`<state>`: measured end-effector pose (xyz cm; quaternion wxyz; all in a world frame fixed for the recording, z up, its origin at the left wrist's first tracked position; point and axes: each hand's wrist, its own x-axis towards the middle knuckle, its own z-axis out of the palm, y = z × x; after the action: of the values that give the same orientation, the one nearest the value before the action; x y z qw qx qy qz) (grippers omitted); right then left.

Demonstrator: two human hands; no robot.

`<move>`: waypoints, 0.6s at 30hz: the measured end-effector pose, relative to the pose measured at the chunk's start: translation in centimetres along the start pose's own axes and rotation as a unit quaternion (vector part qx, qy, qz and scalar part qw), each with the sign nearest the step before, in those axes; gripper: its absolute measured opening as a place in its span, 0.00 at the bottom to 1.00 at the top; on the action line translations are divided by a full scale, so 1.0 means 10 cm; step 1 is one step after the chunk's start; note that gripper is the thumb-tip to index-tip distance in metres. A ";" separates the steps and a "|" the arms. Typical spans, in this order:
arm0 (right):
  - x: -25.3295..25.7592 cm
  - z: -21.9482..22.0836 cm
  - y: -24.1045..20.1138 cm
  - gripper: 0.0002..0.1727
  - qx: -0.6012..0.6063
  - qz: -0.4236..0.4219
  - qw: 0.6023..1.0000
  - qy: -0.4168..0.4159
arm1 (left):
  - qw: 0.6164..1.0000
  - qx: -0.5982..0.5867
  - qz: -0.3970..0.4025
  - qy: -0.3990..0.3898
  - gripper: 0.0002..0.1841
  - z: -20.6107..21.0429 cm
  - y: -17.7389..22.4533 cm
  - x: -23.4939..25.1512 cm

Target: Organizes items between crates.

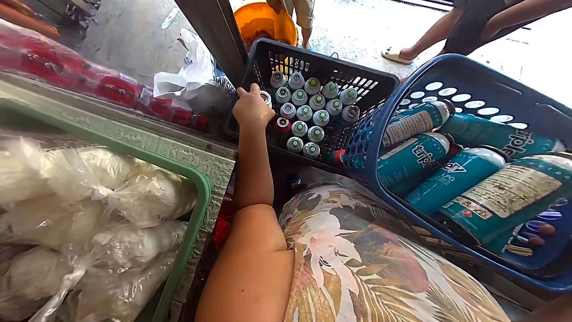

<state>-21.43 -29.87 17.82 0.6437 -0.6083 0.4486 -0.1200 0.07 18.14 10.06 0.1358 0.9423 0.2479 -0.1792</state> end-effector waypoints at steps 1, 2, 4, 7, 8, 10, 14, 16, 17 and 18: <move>0.00 0.03 -0.03 0.11 0.003 0.001 1.000 -0.001 | 1.000 0.012 -0.013 -0.019 0.42 0.14 0.00 0.09; 0.01 -0.02 -0.06 0.12 0.006 0.002 0.999 -0.036 | 0.999 0.010 -0.022 -0.035 0.42 0.29 -0.01 0.18; 0.18 -0.29 -0.07 0.15 0.018 0.007 0.978 -0.209 | 0.997 -0.003 -0.041 -0.064 0.43 0.62 -0.04 0.32; 0.10 -0.07 0.02 0.12 0.004 -0.024 1.000 -0.014 | 0.992 0.003 -0.057 -0.109 0.43 1.01 -0.14 0.45; 0.24 -0.23 0.05 0.13 0.000 -0.017 0.997 -0.070 | 0.992 0.011 -0.058 -0.115 0.43 1.08 -0.14 0.45; 0.52 -0.46 0.10 0.17 -0.011 0.011 0.990 -0.139 | 0.995 -0.008 -0.038 -0.097 0.42 1.06 -0.04 0.40; 0.68 -0.59 0.15 0.18 -0.014 0.019 0.989 -0.148 | 0.976 -0.098 0.189 -0.054 0.26 1.09 0.69 0.19; 0.65 -0.56 0.15 0.18 -0.027 0.006 0.991 -0.132 | 0.928 -0.084 0.355 -0.072 0.25 1.35 1.15 0.18; 0.60 -0.51 0.13 0.19 -0.033 0.004 0.992 -0.121 | 0.900 -0.065 0.425 -0.075 0.28 1.51 1.35 0.20; 0.54 -0.46 0.10 0.19 -0.034 0.006 0.993 -0.110 | 0.876 -0.043 0.473 -0.081 0.30 1.67 1.53 0.22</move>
<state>-22.10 -36.55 15.22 0.6691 -0.6365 0.3823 -0.0330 5.20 0.42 -3.29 0.2639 0.9227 -0.2320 -0.1586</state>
